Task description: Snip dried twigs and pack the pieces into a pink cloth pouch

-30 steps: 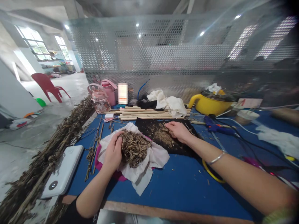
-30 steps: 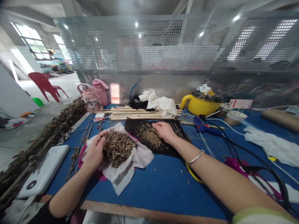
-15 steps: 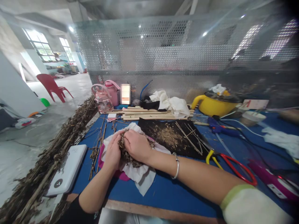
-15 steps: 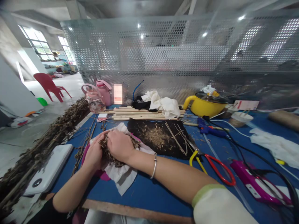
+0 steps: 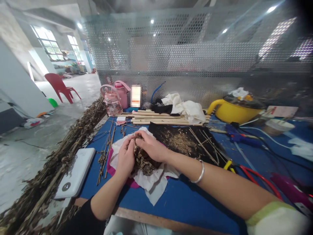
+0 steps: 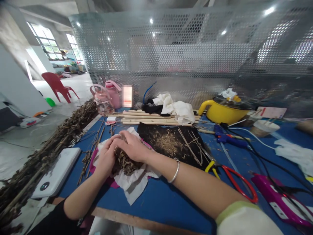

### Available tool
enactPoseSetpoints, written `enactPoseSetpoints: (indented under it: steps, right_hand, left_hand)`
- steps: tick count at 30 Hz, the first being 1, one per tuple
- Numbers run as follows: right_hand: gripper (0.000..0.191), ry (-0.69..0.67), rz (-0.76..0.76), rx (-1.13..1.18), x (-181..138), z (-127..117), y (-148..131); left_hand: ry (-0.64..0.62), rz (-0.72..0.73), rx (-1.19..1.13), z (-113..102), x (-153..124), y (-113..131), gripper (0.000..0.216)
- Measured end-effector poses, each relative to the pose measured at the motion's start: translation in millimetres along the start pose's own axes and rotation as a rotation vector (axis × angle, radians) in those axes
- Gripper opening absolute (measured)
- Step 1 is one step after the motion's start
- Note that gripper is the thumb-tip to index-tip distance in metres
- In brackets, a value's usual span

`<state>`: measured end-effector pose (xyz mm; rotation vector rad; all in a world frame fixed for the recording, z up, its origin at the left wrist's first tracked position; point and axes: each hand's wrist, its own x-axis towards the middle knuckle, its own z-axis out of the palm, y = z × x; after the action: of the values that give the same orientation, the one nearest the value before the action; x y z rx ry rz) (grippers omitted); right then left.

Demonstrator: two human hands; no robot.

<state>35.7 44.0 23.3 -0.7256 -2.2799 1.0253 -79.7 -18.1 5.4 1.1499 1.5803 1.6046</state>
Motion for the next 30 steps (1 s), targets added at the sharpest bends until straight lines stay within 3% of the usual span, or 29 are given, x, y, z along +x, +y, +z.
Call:
enactPoseSetpoints:
  steps: [2, 4, 8, 11, 13, 15, 18, 22, 26, 30]
  right_hand:
    - [0.069, -0.143, 0.014, 0.013, -2, -12, -2]
    - [0.077, -0.199, 0.016, 0.021, -4, -32, -3]
    - [0.062, -0.07, 0.107, -0.06, -11, -94, 17]
    - [0.044, 0.004, 0.337, -0.408, -21, -141, 53]
    - [0.032, 0.021, 0.423, -0.676, -32, -158, 79]
    - [0.028, -0.017, 0.422, -0.804, -44, -161, 99]
    - [0.038, -0.06, 0.312, -0.83, -58, -149, 112]
    - [0.045, -0.086, 0.173, -0.724, -65, -139, 104]
    - [0.044, 0.053, 0.181, -0.696, -58, -145, 97]
    - [0.039, -0.048, 0.228, -0.718, -51, -137, 98]
  left_hand:
    - [0.0, -0.001, 0.013, 0, 0, 0, 0.032]
    - [-0.002, -0.001, 0.048, 0, 0, -1, 0.033]
    - [0.001, -0.006, 0.098, -1, 0, -3, 0.033]
    - [-0.005, -0.005, 0.102, -1, 0, -5, 0.034]
    - [-0.007, -0.004, 0.113, -1, 1, -5, 0.034]
    - [-0.009, 0.0, 0.129, -1, 1, -6, 0.034]
    - [-0.009, 0.011, 0.163, -2, 1, -5, 0.036]
    - [-0.011, 0.02, 0.195, -2, 0, -4, 0.038]
    - [-0.001, 0.029, 0.212, -2, 0, -5, 0.037]
    - [0.0, 0.041, 0.228, -3, 0, -5, 0.037]
